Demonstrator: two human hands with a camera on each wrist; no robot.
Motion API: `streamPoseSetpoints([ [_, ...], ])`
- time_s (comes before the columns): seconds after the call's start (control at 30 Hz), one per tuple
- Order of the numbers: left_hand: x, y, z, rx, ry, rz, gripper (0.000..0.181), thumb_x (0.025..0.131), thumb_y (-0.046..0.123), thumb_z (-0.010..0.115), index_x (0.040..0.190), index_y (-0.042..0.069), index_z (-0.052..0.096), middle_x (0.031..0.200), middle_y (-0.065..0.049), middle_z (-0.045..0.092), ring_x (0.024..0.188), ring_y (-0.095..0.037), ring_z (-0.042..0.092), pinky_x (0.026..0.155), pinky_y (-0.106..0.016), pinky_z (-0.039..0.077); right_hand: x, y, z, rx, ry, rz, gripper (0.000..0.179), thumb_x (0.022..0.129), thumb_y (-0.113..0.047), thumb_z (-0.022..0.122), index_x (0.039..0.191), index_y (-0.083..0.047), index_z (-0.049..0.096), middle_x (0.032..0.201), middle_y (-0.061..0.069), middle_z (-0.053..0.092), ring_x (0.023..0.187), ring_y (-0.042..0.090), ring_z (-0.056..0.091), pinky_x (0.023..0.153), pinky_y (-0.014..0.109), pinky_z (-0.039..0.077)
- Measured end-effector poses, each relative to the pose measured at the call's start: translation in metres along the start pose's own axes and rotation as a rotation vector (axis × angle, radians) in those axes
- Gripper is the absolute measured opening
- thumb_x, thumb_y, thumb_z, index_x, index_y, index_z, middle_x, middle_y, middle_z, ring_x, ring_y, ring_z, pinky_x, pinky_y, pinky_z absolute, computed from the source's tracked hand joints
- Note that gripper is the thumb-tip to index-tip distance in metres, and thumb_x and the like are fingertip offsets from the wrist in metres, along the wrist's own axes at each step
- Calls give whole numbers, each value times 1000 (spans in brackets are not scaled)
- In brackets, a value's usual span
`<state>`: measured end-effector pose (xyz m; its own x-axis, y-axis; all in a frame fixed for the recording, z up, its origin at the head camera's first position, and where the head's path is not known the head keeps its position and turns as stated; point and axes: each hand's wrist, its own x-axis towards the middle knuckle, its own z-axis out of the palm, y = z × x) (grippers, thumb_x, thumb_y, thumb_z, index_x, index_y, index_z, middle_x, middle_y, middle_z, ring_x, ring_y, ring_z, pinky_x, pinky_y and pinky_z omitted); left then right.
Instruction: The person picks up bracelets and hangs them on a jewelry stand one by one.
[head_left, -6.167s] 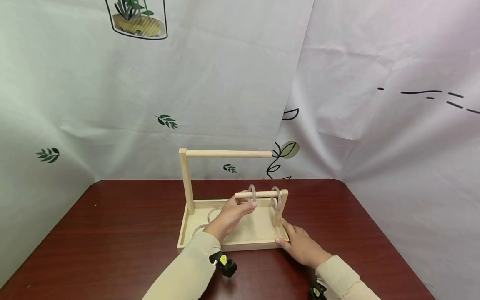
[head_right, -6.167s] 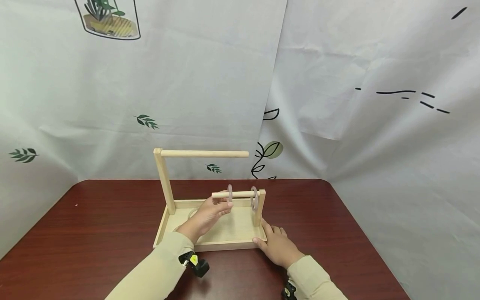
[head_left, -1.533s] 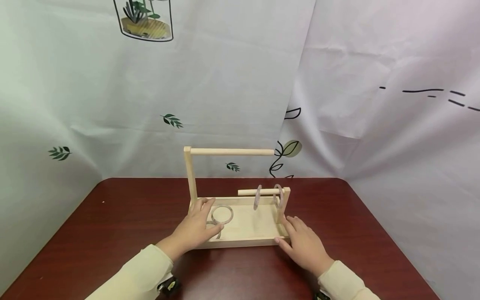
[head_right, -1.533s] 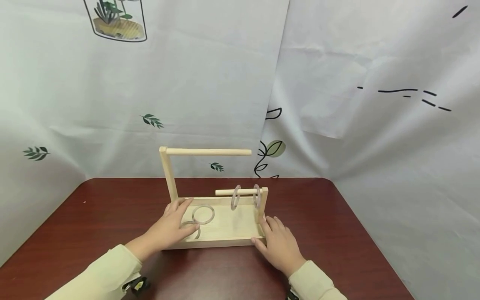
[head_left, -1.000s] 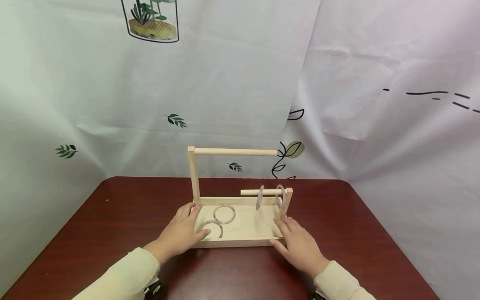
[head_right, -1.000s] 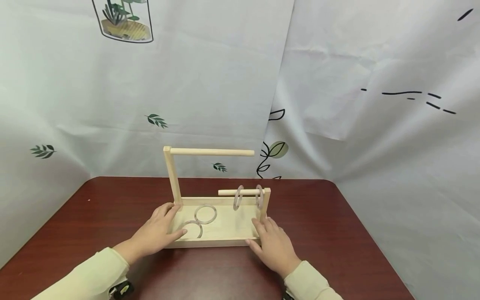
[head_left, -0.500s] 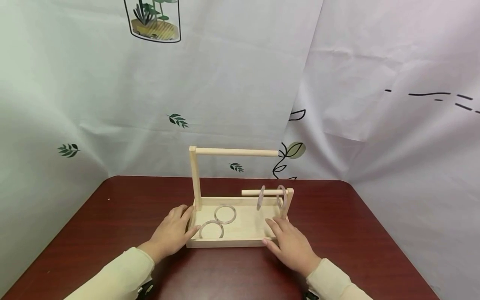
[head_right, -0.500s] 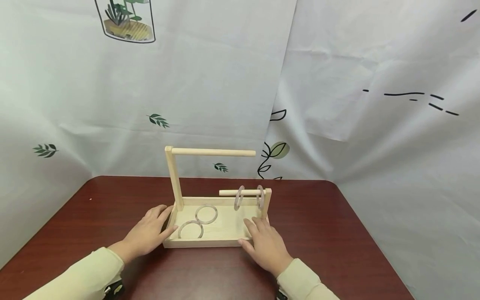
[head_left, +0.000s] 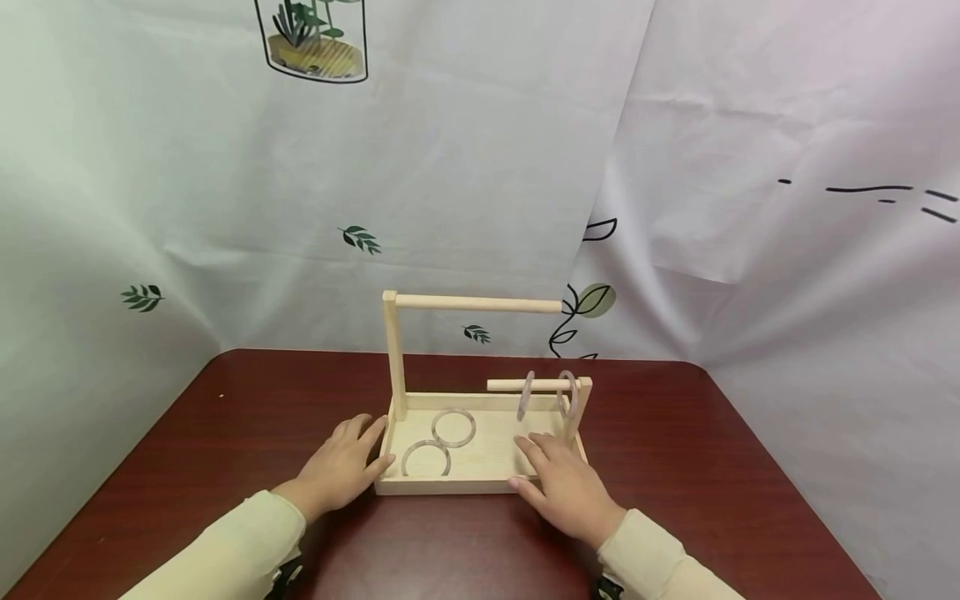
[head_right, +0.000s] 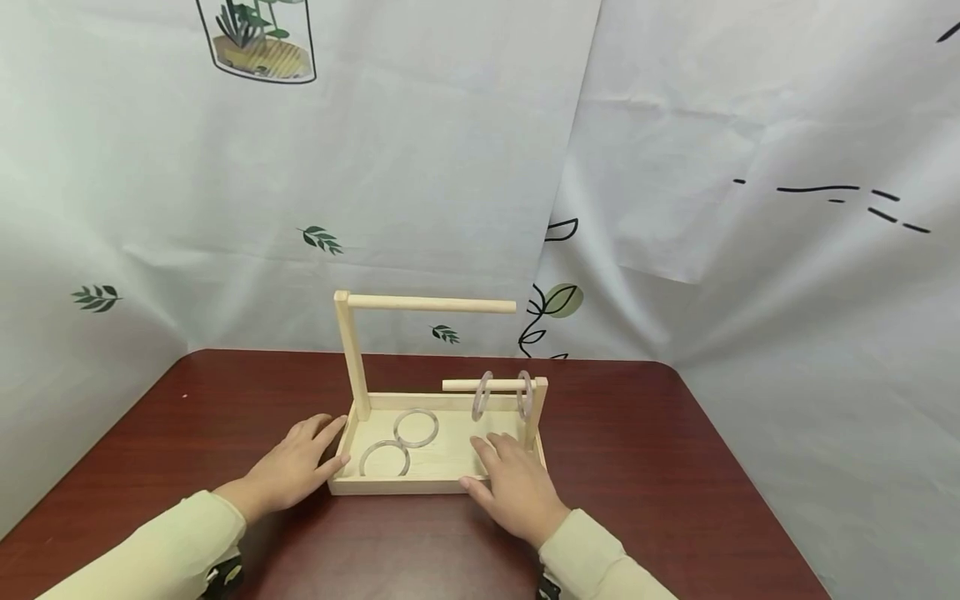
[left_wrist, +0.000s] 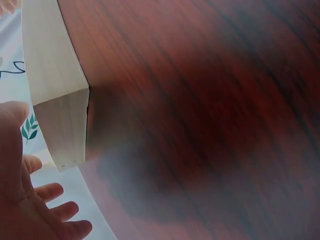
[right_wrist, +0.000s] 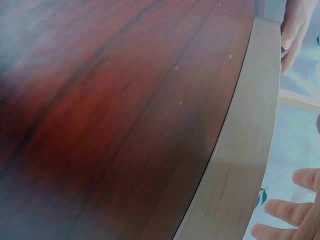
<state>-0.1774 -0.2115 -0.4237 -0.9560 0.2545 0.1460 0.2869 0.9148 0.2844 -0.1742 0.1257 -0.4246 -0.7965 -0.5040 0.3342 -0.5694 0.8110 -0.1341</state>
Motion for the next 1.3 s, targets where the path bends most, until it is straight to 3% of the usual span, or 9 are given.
streamPoseSetpoints([
  [0.2,-3,-3,-2,-28,-85,-3,62,95,38,58,145,6,42,140,-26,39,130,-47,37,96,-59,40,9,-8,3,7,-13,-30,56,93,-45,58,135,-9,54,127,14,57,119,30,55,91,50,47],
  [0.43,-6,-5,-3,-67,-136,-6,65,95,45,56,148,9,39,144,-24,37,132,-46,35,96,-60,40,23,-19,7,19,-35,-45,54,96,-47,53,134,-9,55,128,15,58,121,29,54,94,45,47],
  [0.8,-8,-9,1,-97,-168,-23,68,97,49,50,152,13,32,144,-24,36,134,-45,33,98,-61,37,45,-33,13,96,-137,-36,55,96,-46,52,138,-11,51,136,15,52,126,29,50,99,44,44],
  [1.3,-9,-11,3,-79,-193,-24,70,98,55,43,153,16,27,145,-24,37,134,-47,32,100,-69,28,76,-44,16,121,-181,-68,60,94,-49,53,140,-11,49,138,15,50,127,30,49,98,46,44],
])
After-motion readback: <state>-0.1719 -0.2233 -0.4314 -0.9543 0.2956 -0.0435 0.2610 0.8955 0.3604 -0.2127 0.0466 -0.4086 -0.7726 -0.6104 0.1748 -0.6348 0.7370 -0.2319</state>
